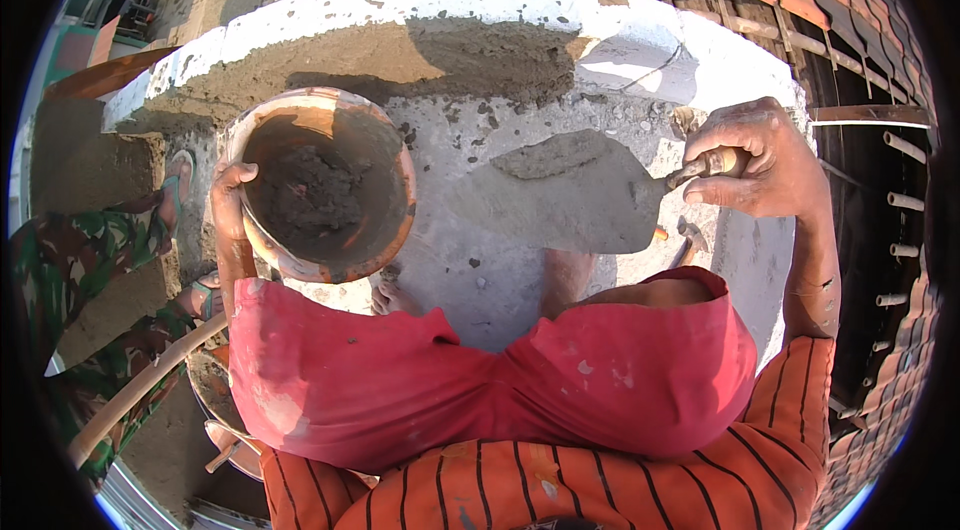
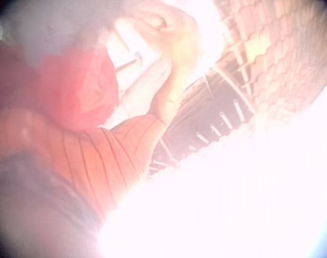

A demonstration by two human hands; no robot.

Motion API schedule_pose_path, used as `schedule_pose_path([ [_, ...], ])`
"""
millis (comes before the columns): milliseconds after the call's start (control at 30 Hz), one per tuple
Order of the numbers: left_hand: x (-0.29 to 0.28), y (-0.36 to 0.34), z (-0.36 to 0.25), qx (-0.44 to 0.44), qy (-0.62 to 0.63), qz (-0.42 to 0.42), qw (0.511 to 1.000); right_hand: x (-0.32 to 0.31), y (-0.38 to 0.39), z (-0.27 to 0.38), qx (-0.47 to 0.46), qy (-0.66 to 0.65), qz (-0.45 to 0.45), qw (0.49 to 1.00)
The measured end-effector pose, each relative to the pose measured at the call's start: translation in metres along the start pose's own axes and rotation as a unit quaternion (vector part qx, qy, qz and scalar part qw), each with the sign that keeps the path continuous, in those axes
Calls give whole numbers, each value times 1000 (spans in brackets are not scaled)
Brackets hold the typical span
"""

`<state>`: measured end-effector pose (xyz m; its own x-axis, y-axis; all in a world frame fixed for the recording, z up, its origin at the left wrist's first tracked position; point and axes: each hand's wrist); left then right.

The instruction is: The person scoops wet cement from a bucket using a trowel and spreads it onto a rooftop surface. The person repeatedly scoops and smooths the cement along the edge of the roof.

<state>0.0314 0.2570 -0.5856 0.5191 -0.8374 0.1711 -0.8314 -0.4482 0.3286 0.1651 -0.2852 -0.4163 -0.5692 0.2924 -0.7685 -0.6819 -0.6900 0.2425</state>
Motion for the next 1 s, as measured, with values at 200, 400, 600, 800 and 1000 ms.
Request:
schedule_pose_path([
  [200,0,-2,7,0,5,1,1000,-5,-41,-16,38,-137,156,977],
  [400,-10,0,7,-2,7,-17,1000,-13,14,-50,108,-143,-148,973],
  [600,-25,-7,3,-11,16,-21,1000,100,-53,-82,92,196,-18,976],
  [800,-37,-22,20,46,-52,-54,996,173,-104,-140,85,190,22,978],
  [1000,-32,-21,22,54,-41,-49,996,167,-118,-138,171,201,35,964],
])
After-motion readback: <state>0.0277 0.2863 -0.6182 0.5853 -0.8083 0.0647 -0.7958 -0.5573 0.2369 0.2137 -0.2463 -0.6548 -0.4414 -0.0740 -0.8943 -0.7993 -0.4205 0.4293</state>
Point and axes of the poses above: each hand's wrist, its own y-axis away from the middle knuckle, its own x-axis out of the palm, z = x × y, and after that the axes turned 5 degrees about x, right-handed
